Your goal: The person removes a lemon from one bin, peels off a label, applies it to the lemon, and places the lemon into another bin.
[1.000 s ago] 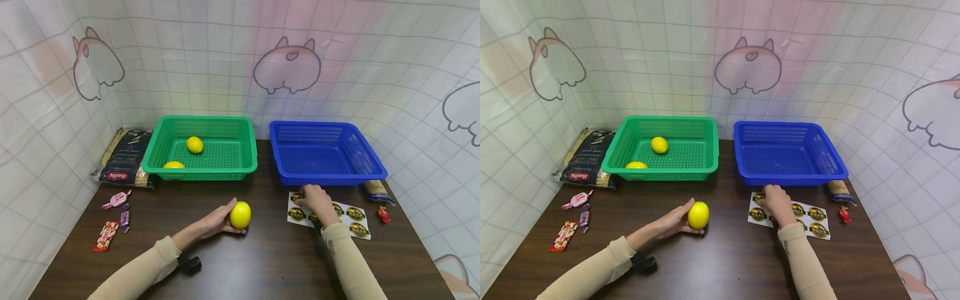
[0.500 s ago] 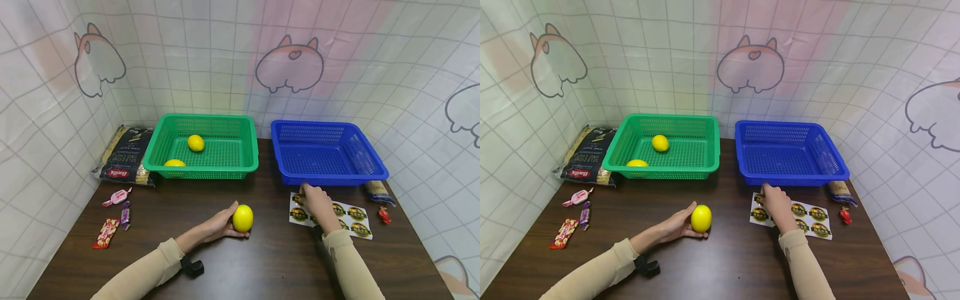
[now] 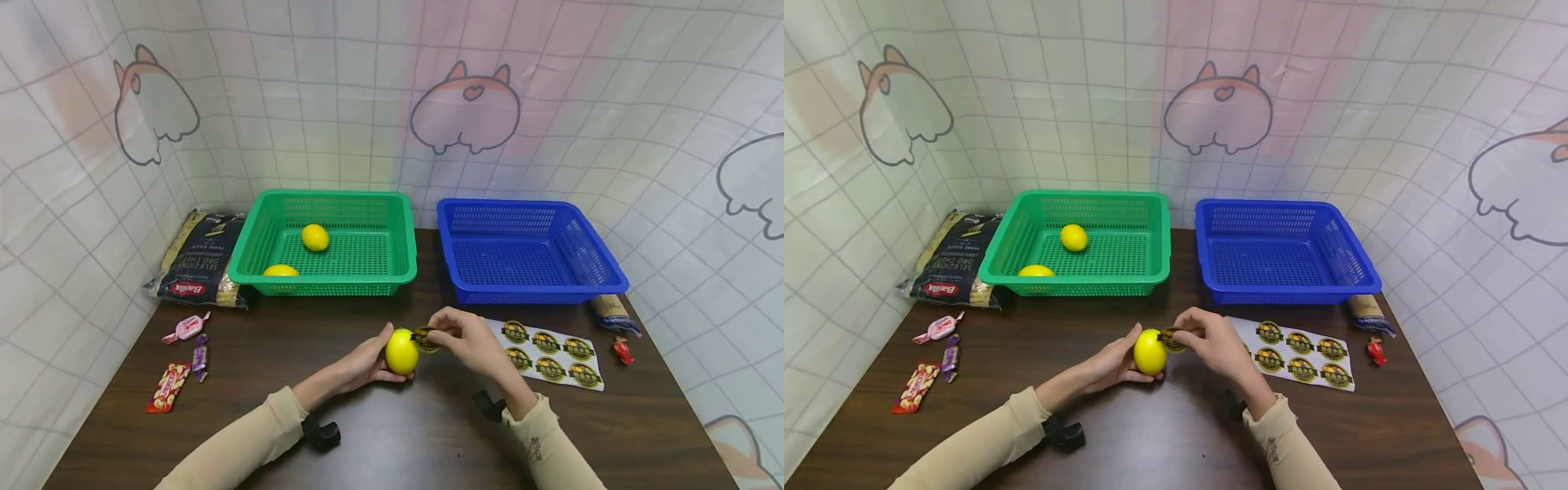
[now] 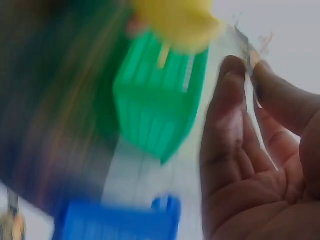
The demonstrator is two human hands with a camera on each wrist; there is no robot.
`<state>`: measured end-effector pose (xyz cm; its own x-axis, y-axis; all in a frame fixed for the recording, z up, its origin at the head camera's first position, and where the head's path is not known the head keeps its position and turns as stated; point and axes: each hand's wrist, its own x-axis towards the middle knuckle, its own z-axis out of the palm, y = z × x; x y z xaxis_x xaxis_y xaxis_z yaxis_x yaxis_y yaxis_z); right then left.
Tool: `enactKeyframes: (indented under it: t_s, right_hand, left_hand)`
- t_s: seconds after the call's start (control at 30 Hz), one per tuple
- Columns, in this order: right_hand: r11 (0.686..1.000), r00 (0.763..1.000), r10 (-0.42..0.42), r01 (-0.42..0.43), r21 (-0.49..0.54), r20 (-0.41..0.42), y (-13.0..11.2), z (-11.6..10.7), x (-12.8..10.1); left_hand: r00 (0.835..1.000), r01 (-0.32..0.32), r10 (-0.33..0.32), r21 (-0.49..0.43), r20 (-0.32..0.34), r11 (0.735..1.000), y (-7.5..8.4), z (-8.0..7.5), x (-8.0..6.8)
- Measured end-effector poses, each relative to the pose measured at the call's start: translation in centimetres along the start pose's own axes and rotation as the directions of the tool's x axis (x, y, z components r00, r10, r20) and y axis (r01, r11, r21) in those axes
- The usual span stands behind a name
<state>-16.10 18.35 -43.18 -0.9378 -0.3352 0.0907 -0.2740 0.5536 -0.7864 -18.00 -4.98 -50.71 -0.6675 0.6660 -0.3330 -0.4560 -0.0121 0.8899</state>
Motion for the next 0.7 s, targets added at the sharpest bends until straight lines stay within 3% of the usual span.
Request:
enactKeyframes:
  t_s: [0.1, 0.23, 0.4, 0.53, 0.7]
  right_hand:
    - [0.999, 1.0, -0.01, 0.01, 0.046, 0.01, -0.7, 1.4, 0.3]
    - [0.999, 0.997, -0.038, 0.038, -0.013, -0.065, -0.8, 2.6, 0.5]
    - [0.998, 0.992, -0.007, -0.001, -0.063, -0.122, -0.8, 2.9, 0.6]
    - [0.995, 0.991, 0.04, -0.051, -0.081, -0.127, -0.7, 3.0, 0.6]
    - [0.995, 0.993, 0.09, -0.093, -0.043, -0.074, -0.3, 3.0, 0.7]
  left_hand:
    - [1.0, -0.013, 0.013, 0.0, 0.011, 1.0, 0.1, 0.3, 0.3]
    - [1.0, -0.022, 0.022, -0.005, 0.019, 1.0, 0.1, 0.5, 0.6]
    - [1.0, -0.028, 0.028, -0.013, 0.007, 1.0, -0.2, 0.5, 0.8]
    - [0.999, -0.03, 0.03, -0.019, 0.013, 0.999, -0.3, 0.6, 0.8]
    - [0.995, -0.051, 0.051, 0.002, 0.084, 0.999, -0.2, 0.6, 0.3]
